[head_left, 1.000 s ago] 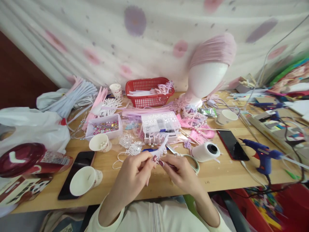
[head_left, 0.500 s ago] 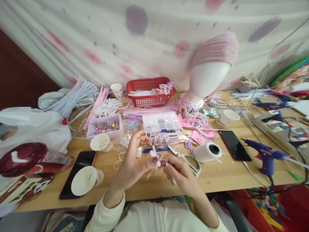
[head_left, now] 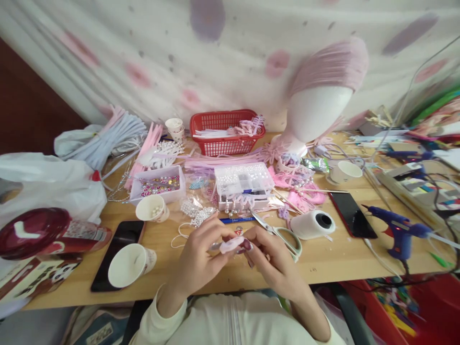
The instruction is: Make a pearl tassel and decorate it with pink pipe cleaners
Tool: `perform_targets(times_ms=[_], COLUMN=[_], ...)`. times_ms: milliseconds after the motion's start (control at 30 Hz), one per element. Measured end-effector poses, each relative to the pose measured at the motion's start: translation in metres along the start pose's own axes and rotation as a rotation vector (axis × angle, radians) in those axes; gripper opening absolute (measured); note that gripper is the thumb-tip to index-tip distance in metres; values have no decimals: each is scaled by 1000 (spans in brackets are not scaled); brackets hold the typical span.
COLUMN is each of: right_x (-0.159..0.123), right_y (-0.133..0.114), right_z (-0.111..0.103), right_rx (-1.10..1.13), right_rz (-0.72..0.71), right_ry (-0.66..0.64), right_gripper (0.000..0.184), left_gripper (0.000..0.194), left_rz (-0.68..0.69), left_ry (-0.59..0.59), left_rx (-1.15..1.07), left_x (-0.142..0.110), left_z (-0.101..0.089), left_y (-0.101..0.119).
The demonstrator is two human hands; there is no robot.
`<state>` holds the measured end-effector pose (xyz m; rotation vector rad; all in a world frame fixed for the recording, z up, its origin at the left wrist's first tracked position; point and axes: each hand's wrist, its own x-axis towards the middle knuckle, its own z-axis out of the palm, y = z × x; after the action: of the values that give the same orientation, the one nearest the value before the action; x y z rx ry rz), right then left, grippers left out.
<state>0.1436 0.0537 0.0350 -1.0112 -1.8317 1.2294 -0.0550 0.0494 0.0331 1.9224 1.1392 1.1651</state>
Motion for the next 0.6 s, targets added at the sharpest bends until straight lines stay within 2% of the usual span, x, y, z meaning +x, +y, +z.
perform_targets(times_ms=[100,300,467,600], right_x=[-1,-4,-3,-4], right_y=[-2,-1,1,2], right_z=[0,2,-1,-2], right_rx=[-48,-223,-312,-450], right_rz=[-22,-110,-171,-186], right_ry=[8,52,54,77], right_gripper=[21,14,14,11], left_gripper=[7,11,15,20], left_rz=[14,-76,41,27], left_ry=[-13,-97,-17,-61], left_rx=[26,-24,36,11], left_x=[0,-2,-1,3], left_z=[-2,-4,3,9], left_y=[2,8,8,8])
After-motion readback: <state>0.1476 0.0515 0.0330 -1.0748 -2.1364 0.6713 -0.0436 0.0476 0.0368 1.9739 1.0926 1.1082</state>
